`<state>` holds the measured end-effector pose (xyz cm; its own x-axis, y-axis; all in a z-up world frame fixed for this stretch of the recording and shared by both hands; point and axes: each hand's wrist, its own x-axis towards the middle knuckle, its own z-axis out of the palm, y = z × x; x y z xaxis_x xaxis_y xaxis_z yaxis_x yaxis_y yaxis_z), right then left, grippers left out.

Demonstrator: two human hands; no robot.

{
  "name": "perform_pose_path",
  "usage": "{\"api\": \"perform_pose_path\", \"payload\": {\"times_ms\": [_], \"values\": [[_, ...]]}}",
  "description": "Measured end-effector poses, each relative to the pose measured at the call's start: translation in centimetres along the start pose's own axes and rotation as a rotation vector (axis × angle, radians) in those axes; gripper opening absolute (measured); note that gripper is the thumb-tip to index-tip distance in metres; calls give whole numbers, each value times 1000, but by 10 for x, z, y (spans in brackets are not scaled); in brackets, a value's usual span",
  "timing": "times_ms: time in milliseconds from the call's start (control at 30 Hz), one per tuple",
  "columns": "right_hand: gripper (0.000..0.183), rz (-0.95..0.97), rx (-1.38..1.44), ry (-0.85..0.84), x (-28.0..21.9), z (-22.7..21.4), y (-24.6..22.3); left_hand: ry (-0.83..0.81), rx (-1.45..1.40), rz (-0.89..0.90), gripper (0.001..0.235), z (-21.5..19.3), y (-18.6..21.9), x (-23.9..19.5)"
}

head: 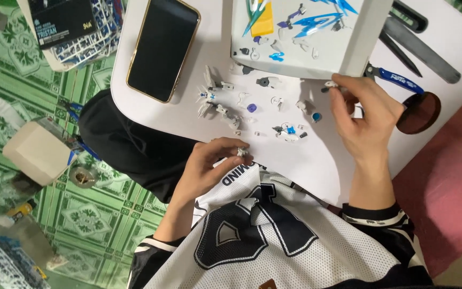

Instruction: The person assembles a small model kit by hand, picking up white and blue plastic parts from a white tray and snapping them together. They occasionally reach for additional pieces from a nearby box and continue connecting components on the tray.

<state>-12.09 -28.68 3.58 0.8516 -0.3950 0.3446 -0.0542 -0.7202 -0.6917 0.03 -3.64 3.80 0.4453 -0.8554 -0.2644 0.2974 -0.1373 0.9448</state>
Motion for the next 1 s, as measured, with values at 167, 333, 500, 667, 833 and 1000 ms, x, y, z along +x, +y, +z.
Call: {"api": "perform_pose_path", "payload": {"times_ms": [167,333,500,667,833,1000], "values": [[5,-32,-58,14,1,3,-3,-75,69,81,27,-4,4,-5],[2,-5,-54,-16,7,-4,-9,-64,91,43,26,-11,4,-18],[8,42,-219,-277,32,-23,-12,13,216,-32,25,-22,-2,-30],[7,-68,-467,-501,62,-19,4,151,239,28,21,-23,-9,-34],[25,3,-645,-745,90,3,9,308,560,164,25,-24,-32,-32],[23,-122,-616,-607,113,38,26,471,954,310,26,-24,-49,-21]]}}
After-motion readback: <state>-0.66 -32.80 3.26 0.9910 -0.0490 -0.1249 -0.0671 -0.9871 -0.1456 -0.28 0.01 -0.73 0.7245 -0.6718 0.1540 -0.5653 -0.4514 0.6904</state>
